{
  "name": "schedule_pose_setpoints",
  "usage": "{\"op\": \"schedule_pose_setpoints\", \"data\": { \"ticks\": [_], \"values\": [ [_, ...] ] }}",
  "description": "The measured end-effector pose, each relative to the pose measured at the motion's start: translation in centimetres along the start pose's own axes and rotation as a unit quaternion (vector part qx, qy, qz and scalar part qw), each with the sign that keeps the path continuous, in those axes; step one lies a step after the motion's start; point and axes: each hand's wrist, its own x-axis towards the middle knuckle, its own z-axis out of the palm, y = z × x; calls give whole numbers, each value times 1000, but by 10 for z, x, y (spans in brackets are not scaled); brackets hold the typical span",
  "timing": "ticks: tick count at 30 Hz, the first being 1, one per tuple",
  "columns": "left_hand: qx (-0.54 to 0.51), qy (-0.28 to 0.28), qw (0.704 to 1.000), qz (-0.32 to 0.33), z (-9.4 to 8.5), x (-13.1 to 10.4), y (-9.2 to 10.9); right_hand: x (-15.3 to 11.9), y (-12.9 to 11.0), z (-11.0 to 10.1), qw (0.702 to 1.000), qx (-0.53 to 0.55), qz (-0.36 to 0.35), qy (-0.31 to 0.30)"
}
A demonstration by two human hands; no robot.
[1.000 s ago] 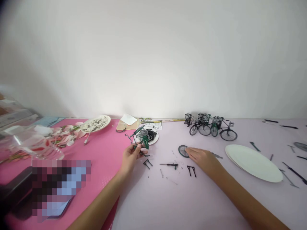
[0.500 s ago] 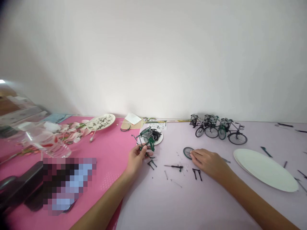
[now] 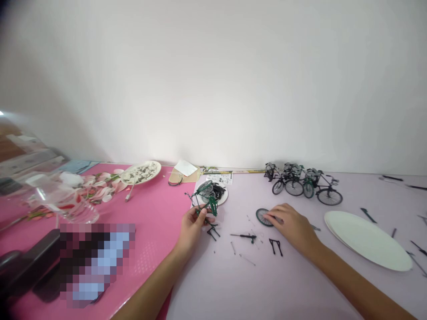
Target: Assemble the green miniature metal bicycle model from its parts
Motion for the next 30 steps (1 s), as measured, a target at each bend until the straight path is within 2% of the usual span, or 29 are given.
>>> {"op": "schedule_pose_setpoints", "data": {
  "ticks": [3,6,10,14,18,21,24,30],
  "values": [
    [-3,-9,1000,9,-3,1,-2,7,-4,0,995,39,82,-30],
    [-4,-15,1000,16,-3,1,-2,13,4,3,981,84,166,-48],
    [-10,-17,1000,18,-2,0,0,19,10,4,935,169,290,-117],
    [-14,-18,1000,18,0,0,0,26,11,2,899,240,345,-126],
    [-15,-21,999,21,-1,-1,-1,33,13,2,875,294,359,-142],
    [-15,-19,999,26,-2,-1,-3,37,13,-1,874,293,344,-178],
    [-8,-21,999,31,-3,-1,-3,37,8,-3,890,268,324,-177],
    [0,-19,999,39,-4,1,-4,30,-10,-2,925,212,288,-126]
  ]
}}
